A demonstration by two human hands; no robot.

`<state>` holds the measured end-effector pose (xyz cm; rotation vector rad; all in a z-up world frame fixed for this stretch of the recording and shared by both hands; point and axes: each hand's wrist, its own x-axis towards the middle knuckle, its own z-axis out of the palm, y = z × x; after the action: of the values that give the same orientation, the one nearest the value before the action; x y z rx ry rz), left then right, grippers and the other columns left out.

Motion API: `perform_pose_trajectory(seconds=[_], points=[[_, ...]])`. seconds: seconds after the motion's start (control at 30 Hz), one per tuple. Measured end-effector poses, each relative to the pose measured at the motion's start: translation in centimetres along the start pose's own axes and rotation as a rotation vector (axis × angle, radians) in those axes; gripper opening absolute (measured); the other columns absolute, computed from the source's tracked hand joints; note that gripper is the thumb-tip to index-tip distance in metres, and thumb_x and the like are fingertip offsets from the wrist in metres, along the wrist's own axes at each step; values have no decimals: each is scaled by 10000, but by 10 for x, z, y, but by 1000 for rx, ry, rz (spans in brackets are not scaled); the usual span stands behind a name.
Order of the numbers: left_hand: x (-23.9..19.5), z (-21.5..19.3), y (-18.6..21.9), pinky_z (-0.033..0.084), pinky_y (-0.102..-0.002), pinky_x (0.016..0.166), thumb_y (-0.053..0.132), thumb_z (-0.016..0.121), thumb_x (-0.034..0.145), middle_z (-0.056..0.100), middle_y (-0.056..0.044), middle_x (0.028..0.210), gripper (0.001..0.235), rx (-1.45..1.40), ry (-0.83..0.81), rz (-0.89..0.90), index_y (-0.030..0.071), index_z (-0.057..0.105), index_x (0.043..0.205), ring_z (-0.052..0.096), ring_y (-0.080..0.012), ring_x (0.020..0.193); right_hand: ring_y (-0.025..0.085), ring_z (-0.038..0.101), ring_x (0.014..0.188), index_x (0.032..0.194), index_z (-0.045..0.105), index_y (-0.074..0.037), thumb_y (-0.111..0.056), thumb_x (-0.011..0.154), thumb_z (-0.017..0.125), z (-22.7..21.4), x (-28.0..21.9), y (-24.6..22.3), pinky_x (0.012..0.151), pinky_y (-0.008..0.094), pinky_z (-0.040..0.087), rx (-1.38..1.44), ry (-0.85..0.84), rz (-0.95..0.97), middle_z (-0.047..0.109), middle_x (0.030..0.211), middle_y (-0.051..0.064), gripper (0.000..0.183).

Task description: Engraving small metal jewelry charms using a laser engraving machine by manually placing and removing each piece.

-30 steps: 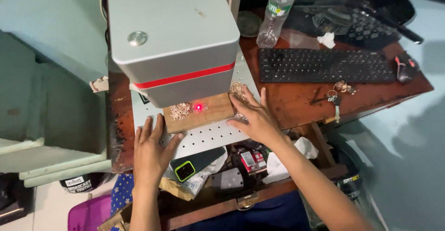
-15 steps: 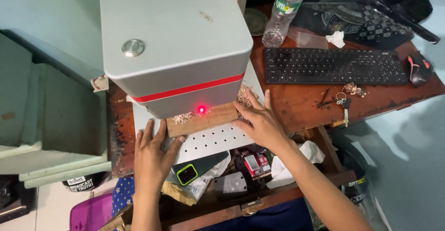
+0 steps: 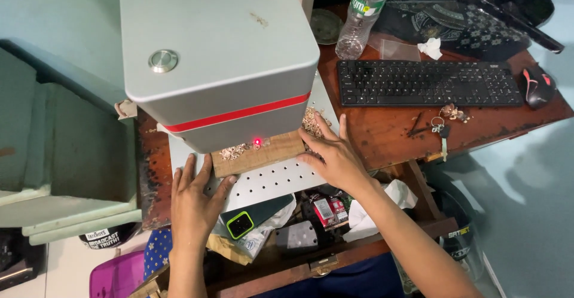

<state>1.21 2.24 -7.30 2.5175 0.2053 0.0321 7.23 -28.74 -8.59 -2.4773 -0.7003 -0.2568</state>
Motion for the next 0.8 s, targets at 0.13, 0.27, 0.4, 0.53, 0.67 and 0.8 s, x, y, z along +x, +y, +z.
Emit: perform_pose_trajectory(seconds=[0.13, 0.27, 0.4, 0.53, 0.67, 0.8], points=[[-1, -2, 2, 141, -512, 1250, 658, 605, 847, 309, -146, 1650, 808, -11, -20, -24, 226, 486, 1520, 176, -395, 1543, 331, 270, 1515, 1397, 571, -44, -334, 944, 660, -4, 1, -5, 1210, 687, -25, 10, 11, -63, 727, 1220, 131, 545], [2, 3, -6, 131, -482, 1259, 668, 594, 856, 340, -221, 1615, 849, -7, 23, 92, 149, 481, 1518, 235, -326, 1543, 331, 139, 1554, 1540, 279, -49, -405, 869, 745, -8, 2, -9, 1209, 651, -88, 35, -12, 44, 405, 1519, 210, 891], [4, 5, -9, 125, -447, 1265, 663, 614, 842, 387, -222, 1588, 883, 5, 19, 120, 131, 460, 1530, 243, -263, 1551, 393, 11, 1576, 1612, -22, -69, -497, 781, 843, -7, -2, -3, 1215, 626, -95, 23, 16, 111, 97, 1702, 187, 1273], [4, 5, -11, 189, -496, 1246, 655, 647, 826, 400, -237, 1578, 963, 41, 83, 192, 107, 383, 1574, 287, -329, 1525, 396, -11, 1574, 1607, -51, -57, -535, 825, 784, -8, 1, -10, 1229, 623, -82, -18, 30, 86, 32, 1704, 180, 1239], [5, 2, -6, 168, -493, 1251, 679, 646, 797, 371, -172, 1610, 1050, -9, 50, 157, 114, 288, 1607, 270, -316, 1529, 377, -52, 1560, 1603, 33, -156, -426, 817, 832, -18, 13, -34, 1197, 669, -37, 66, -35, 118, -19, 1704, 148, 1153], [3, 0, -4, 170, -498, 1251, 673, 671, 781, 404, -153, 1597, 1068, -23, 55, 181, 116, 285, 1606, 299, -298, 1521, 312, 19, 1564, 1578, 245, -149, -513, 912, 671, 6, 22, -45, 1242, 625, -81, 66, 58, -53, 61, 1699, 126, 871]])
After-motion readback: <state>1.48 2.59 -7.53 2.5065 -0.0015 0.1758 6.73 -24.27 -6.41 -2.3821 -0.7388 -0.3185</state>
